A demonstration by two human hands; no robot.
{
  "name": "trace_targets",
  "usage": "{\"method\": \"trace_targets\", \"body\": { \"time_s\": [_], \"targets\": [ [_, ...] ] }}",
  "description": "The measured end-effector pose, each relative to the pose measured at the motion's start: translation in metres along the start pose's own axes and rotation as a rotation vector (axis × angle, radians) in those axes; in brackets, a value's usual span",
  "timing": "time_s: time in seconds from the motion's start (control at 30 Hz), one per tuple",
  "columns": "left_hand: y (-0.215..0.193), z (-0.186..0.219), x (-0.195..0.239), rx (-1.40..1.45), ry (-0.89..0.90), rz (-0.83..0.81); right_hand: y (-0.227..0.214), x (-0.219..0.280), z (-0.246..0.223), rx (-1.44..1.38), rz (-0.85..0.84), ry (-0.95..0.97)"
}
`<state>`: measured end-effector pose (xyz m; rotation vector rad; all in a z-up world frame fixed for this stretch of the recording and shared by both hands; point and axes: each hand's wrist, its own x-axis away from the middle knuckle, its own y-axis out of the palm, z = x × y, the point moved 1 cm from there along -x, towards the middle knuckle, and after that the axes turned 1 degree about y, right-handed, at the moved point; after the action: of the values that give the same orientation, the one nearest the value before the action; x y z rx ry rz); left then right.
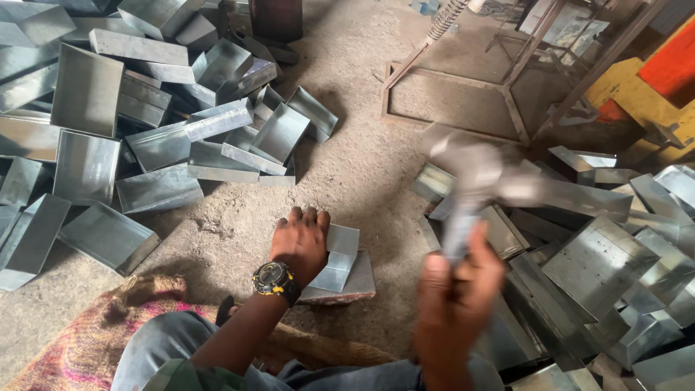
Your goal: The person hammers the edges of small metal boxes by hand using a hammer while sitting on the floor.
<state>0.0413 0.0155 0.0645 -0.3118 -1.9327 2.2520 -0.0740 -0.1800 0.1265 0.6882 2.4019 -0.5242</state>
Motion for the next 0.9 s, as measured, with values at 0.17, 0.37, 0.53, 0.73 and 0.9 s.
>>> {"method": "trace_targets", "body": {
  "time_s": [0.17,0.37,0.53,0.73,0.9],
  "targets": [
    [0.000,0.000,0.001,0.039,0.035,0.128,0.004,0.001,0.010,0.491,-0.614,0.329],
    [0.003,0.000,0.002,0.041,0.048,0.166,-0.020,0.002,-0.004,0.369,-0.366,0.418],
    [-0.002,0.001,0.000,0.021,0.056,0.112,0.008,0.006,0.003,0.395,-0.605,0.488],
    [0.005,-0.003,0.010,0.124,0.021,0.172,-0.006,0.007,-0.012,0.338,-0.532,0.590],
    [0.081,-0.054,0.010,0.660,-0.257,0.440,-0.025,0.011,-0.012,0.232,-0.398,0.532]
  ]
}}
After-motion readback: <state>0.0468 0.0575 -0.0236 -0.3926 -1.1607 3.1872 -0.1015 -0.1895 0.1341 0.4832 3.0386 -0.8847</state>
